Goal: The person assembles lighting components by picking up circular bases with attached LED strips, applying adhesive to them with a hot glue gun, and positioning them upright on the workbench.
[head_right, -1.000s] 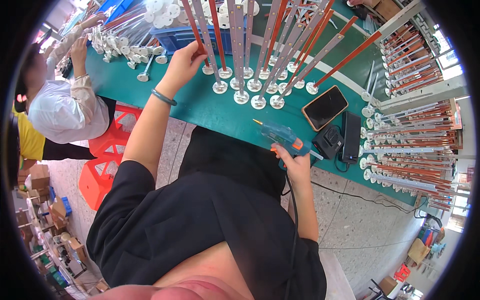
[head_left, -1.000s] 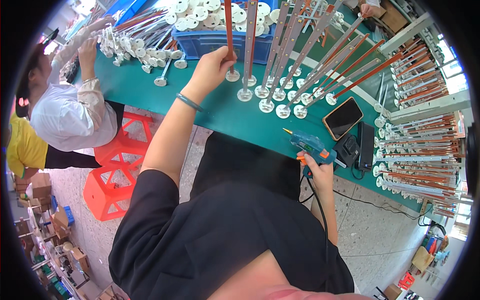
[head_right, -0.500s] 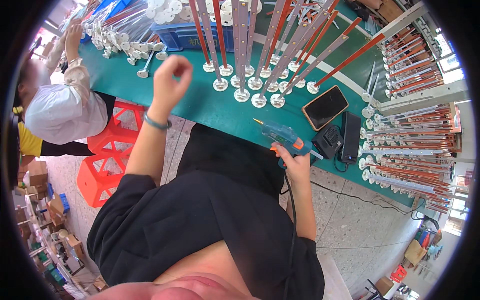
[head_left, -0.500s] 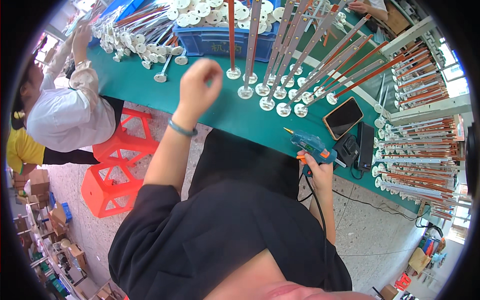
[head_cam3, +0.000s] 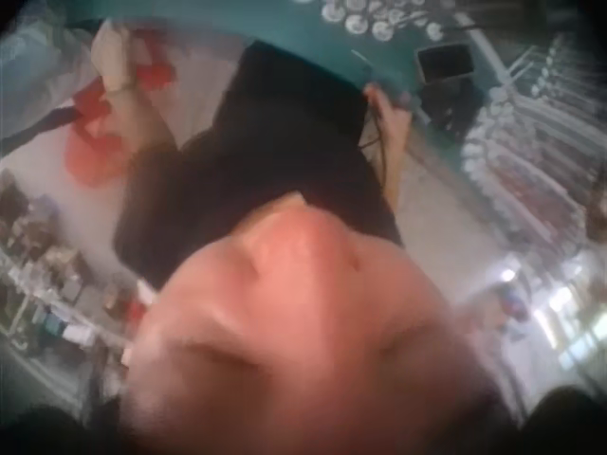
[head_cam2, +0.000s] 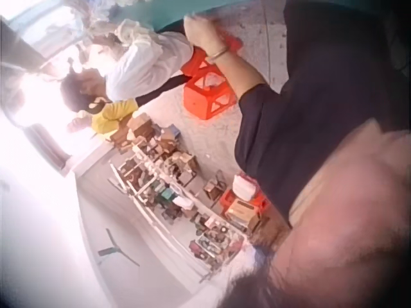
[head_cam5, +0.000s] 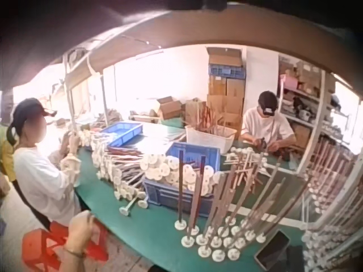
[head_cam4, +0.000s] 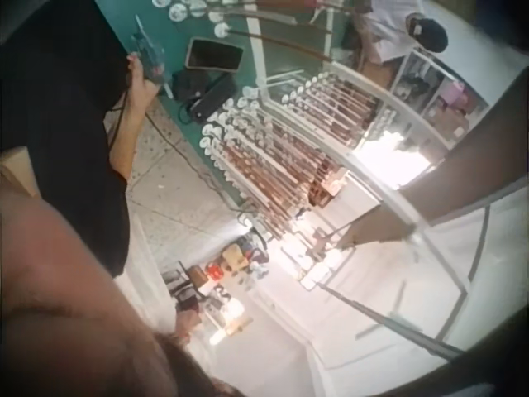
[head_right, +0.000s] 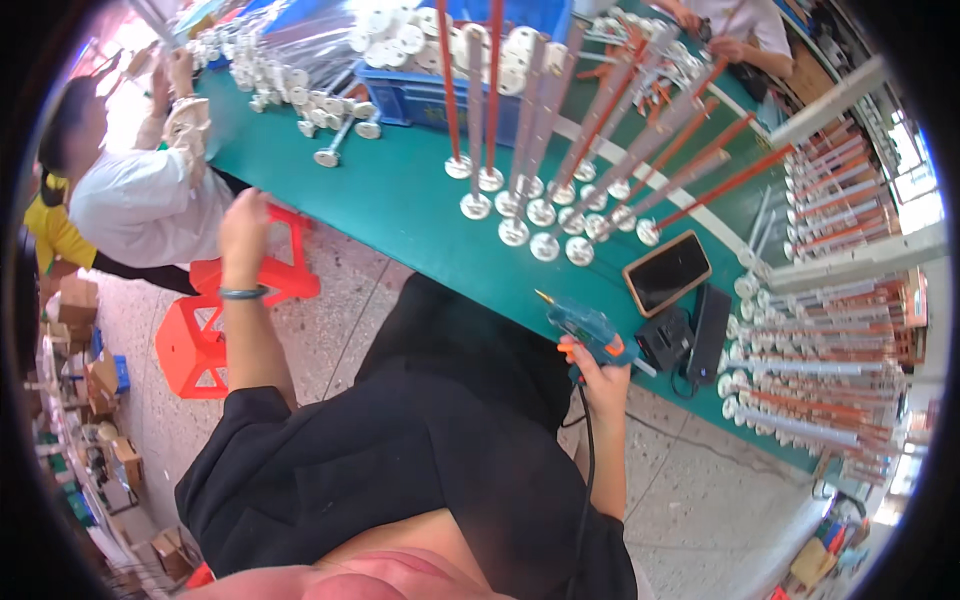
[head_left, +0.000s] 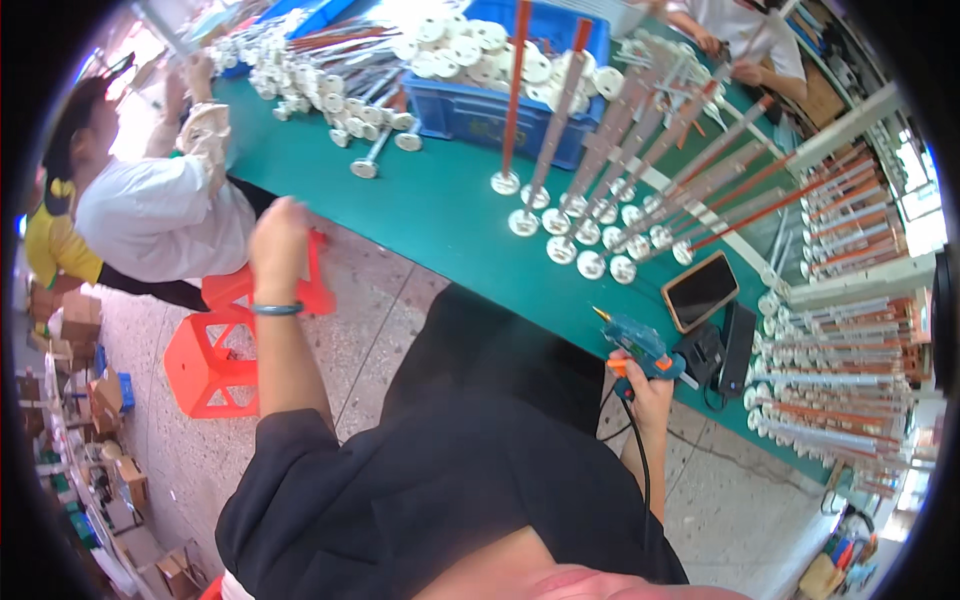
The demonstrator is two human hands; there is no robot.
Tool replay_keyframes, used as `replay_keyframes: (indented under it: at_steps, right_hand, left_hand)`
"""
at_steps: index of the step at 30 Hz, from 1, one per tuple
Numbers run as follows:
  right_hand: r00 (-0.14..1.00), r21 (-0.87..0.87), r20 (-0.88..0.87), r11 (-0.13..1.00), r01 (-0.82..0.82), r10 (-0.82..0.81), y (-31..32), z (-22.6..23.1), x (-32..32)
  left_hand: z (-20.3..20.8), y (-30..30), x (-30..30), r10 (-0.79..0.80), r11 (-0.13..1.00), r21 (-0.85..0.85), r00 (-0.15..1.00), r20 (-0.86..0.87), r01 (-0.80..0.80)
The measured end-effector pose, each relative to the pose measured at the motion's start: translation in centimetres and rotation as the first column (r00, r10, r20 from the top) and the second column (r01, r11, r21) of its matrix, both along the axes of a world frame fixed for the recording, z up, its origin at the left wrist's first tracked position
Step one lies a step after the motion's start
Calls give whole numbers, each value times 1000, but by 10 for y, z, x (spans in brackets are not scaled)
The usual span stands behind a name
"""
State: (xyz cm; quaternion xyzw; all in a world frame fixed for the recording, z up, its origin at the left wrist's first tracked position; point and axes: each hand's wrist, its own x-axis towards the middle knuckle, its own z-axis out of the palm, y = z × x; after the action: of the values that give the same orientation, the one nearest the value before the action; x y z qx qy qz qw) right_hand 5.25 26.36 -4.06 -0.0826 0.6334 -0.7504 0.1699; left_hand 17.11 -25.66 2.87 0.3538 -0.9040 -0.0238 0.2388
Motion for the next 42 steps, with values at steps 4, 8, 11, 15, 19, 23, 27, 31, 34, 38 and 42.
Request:
replay_keyframes:
  at_steps: [4, 8, 11, 15, 19, 23, 27, 31, 34, 38, 42]
  right_hand:
    - [999, 2, -20, 999, -38, 38, 1, 0, -2]
    - [999, -16, -34, 1000, 12, -12, 0, -1, -3]
    - [998, 4, -53, 1000, 29, -29, 1, -3, -1]
    - [998, 1, -55, 1000, 8, -8, -4, 3, 0]
    - [993, -14, -101, 998, 55, -56, -5, -1, 1]
    - [994, 10, -92, 998, 59, -58, -8, 2, 2]
    - [993, -8, -100, 998, 54, -55, -7, 3, 3]
    - [995, 6, -63, 997, 81, -81, -3, 3, 5]
    - [996, -9, -47, 997, 78, -78, -7, 5, 2]
    - [994, -8, -90, 998, 65, -66, -14, 8, 0]
    - [992, -26, -106, 998, 65, -67, -9, 4, 1]
  left_hand:
    - [45, -36, 53, 82, 923, -313, 909, -408, -224]
    - [40, -28, -11, -250, 967, -145, 884, -396, 208]
    - [24, -16, -99, -337, 942, -148, 849, -408, 302]
    - [16, -52, -176, -228, 951, -264, 941, -252, 160]
    - [21, -70, -226, -119, 882, -465, 992, -50, 82]
    - [26, -85, -231, -56, 928, -357, 989, 137, 102]
    - [46, -96, -230, 44, 906, -422, 998, 43, -22]
    - [61, -110, -236, 29, 904, -424, 980, 198, 59]
    - [68, -122, -242, 64, 943, -322, 904, 423, 84]
    - [77, -129, -242, 71, 933, -343, 881, 468, 107]
    - [92, -133, -234, -52, 819, -545, 969, 242, 180]
